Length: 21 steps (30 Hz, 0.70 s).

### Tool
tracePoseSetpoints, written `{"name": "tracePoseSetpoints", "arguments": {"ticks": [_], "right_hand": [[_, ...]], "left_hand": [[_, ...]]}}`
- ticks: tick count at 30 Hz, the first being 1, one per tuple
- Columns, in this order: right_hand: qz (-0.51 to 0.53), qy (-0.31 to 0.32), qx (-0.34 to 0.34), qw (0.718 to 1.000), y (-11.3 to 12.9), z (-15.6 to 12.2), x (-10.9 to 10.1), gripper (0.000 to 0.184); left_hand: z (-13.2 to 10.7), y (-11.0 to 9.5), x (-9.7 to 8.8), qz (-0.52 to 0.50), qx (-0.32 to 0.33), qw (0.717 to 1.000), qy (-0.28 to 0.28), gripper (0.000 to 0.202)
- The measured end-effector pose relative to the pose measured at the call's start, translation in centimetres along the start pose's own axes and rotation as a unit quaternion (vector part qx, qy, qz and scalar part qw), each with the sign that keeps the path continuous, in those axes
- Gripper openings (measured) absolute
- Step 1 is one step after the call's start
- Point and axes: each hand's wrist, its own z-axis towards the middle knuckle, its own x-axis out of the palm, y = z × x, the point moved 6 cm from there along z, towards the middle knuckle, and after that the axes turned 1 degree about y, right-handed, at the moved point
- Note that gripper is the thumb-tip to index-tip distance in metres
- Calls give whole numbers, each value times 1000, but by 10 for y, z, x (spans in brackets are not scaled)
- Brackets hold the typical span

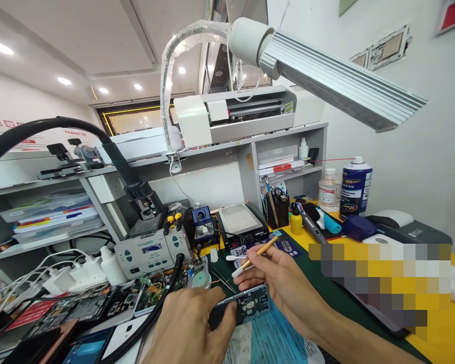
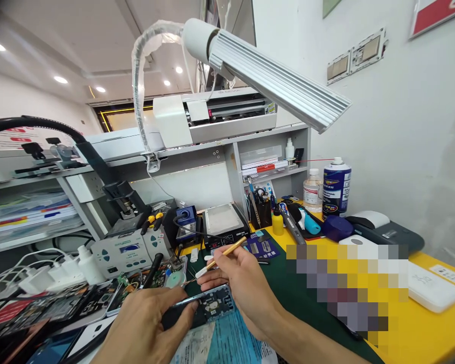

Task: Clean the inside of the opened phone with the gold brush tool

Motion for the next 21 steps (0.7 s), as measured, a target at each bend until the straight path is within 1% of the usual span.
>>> {"name": "tracePoseSetpoints", "arguments": {"ticks": [5, 11, 14, 18, 19, 21], "right_hand": [[1, -4, -5, 1000, -1, -1, 3, 37], [-6, -10, -8, 1000, 0, -2, 3, 39], [-9, -14, -10, 1000, -1, -2, 2, 38], [-21, -23, -9, 999, -3, 2, -1, 33], [-27, -28, -13, 999, -3, 3, -3, 33], [-42, -38, -28, 998, 1, 6, -7, 34]], "left_hand": [[0, -2, -3, 23, -2, 999, -30, 33], [0, -2, -2, 51, 14, 998, -37, 37], [-2, 0, 1, 65, 7, 998, -19, 36], [-4, 4, 6, 31, 3, 998, 48, 37], [-5, 4, 5, 17, 2, 998, 55, 37], [-5, 5, -2, -26, -10, 999, 47, 37]]}}
